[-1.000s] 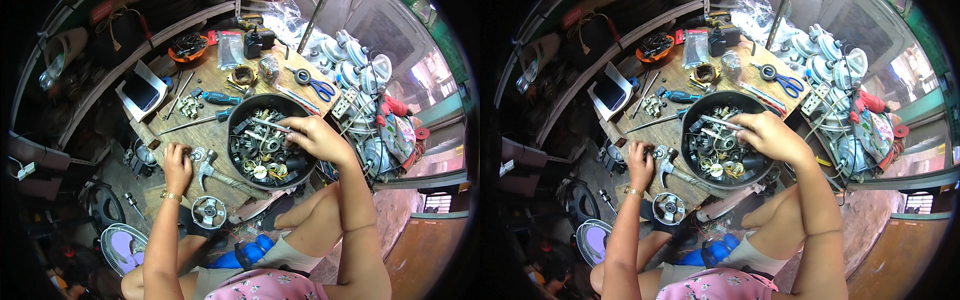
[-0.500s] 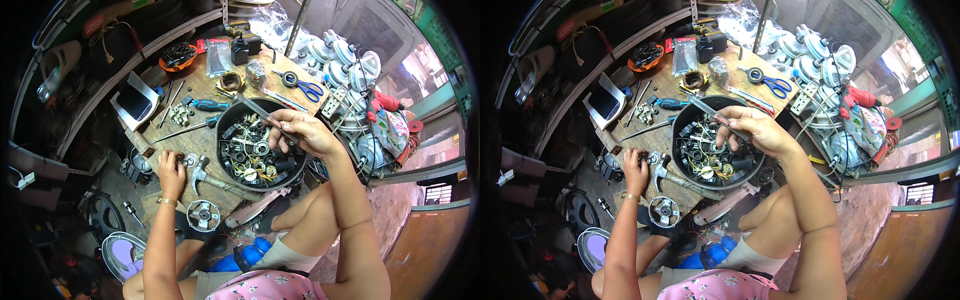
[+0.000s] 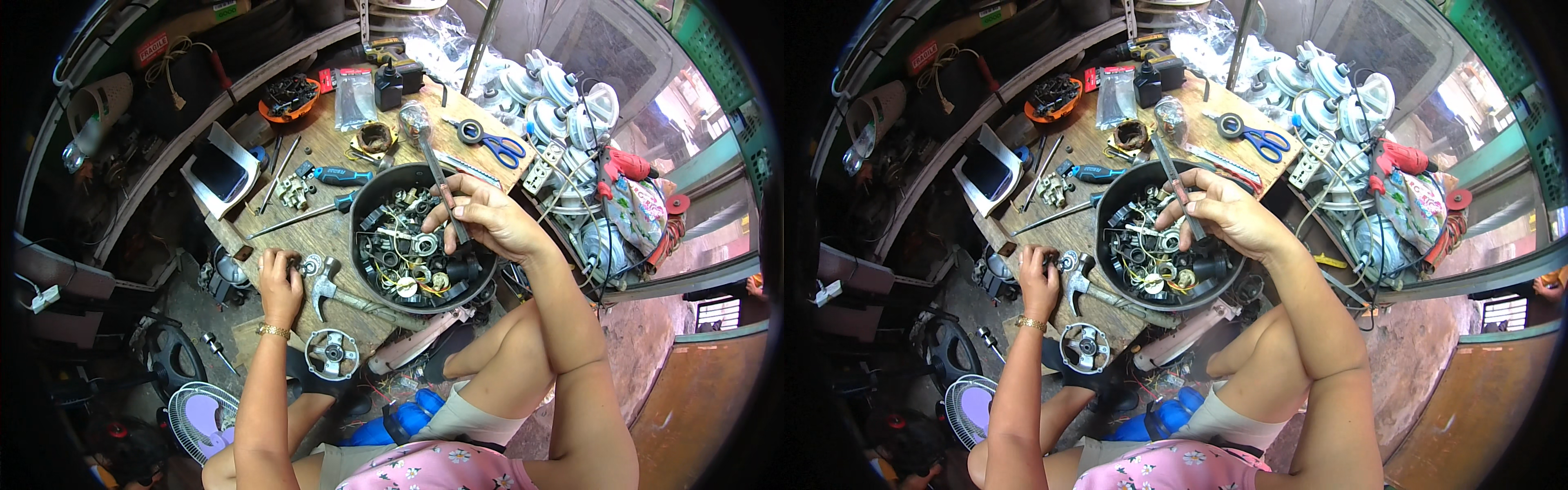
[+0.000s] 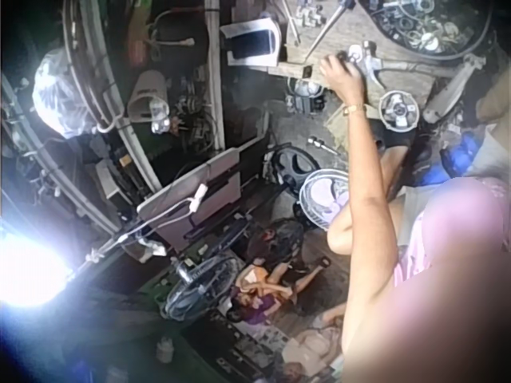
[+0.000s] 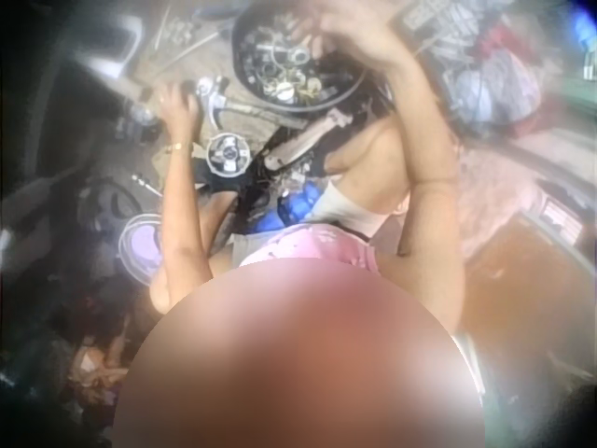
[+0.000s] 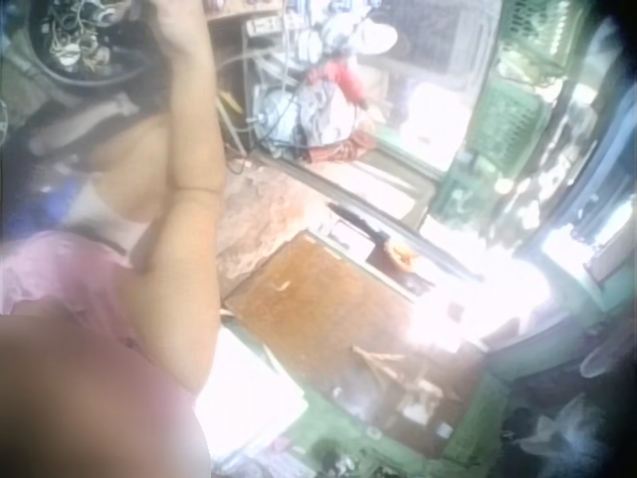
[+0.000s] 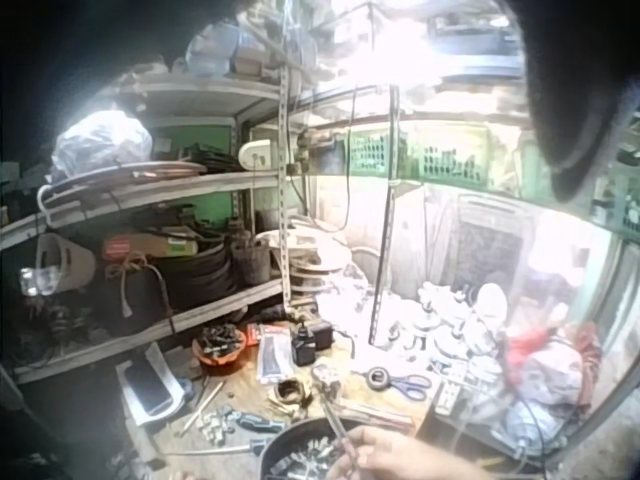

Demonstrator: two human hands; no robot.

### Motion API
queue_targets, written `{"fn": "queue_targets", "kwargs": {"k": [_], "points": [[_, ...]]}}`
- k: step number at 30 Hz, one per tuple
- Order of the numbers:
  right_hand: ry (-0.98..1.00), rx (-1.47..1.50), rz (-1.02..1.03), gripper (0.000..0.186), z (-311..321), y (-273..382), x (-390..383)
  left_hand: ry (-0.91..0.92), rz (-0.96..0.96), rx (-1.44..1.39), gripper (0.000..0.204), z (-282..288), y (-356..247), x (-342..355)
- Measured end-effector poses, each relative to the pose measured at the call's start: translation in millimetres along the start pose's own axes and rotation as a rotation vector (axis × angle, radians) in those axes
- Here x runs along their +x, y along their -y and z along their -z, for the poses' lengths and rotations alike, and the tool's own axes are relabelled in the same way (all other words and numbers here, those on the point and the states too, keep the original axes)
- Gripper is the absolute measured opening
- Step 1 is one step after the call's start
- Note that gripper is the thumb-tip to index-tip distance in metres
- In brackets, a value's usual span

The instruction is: The person sits on the floor and uses a hammer to tap a small metal component on a wooden block. They then pick up a circular mechanical part, inspect it, and place it on the table. The person searches through a bowl of small parts and handles a few items before the clip ends.

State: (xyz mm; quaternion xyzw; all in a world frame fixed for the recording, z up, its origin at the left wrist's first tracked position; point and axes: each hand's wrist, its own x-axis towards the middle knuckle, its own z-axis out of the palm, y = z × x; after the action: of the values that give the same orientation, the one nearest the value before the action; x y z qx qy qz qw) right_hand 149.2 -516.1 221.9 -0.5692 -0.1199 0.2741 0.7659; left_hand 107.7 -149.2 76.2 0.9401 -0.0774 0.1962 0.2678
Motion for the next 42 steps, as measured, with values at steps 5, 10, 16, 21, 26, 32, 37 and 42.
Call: {"fn": "queue_targets", "kwargs": {"k": [5,10,16,21,26,32,37,42], "points": [[-0.031,-0.080,0.003,0.038,-2.2,-0.6,-2.5,0.003,0.007,-0.008,0.021,0.0,-0.6,0.0],[-0.064,-0.146,-0.010,0.035,-4.6,-0.7,-10.0,-0.012,0.003,-0.009,0.020,0.9,-3.6,-0.5],[-0.221,-0.467,0.020,0.032,7.6,12.8,-27.8,-0.002,-0.010,0.000,0.020,0.1,-2.2,-0.9],[0.220,-0.623,-0.063,0.032,2.0,19.8,-56.7,-0.015,-0.025,0.024,0.021,0.0,0.7,-1.9],[0.609,-1.236,-0.230,0.028,-61.9,-29.0,-71.9,-0.011,-0.031,0.025,0.021,-0.7,-0.4,-1.1],[0.688,-1.287,-0.010,0.022,-100.0,-132.0,-101.4,-0.013,-0.034,0.034,0.021,-0.9,-2.0,-1.5],[0.971,-1.089,-0.199,0.026,-96.9,-51.6,-67.1,-0.016,-0.041,0.060,0.021,-1.3,-0.8,-2.1],[0.260,-0.929,0.354,0.020,-68.5,-3.2,-7.3,-0.002,-0.032,0.056,0.021,-0.2,-0.1,-1.9]]}}
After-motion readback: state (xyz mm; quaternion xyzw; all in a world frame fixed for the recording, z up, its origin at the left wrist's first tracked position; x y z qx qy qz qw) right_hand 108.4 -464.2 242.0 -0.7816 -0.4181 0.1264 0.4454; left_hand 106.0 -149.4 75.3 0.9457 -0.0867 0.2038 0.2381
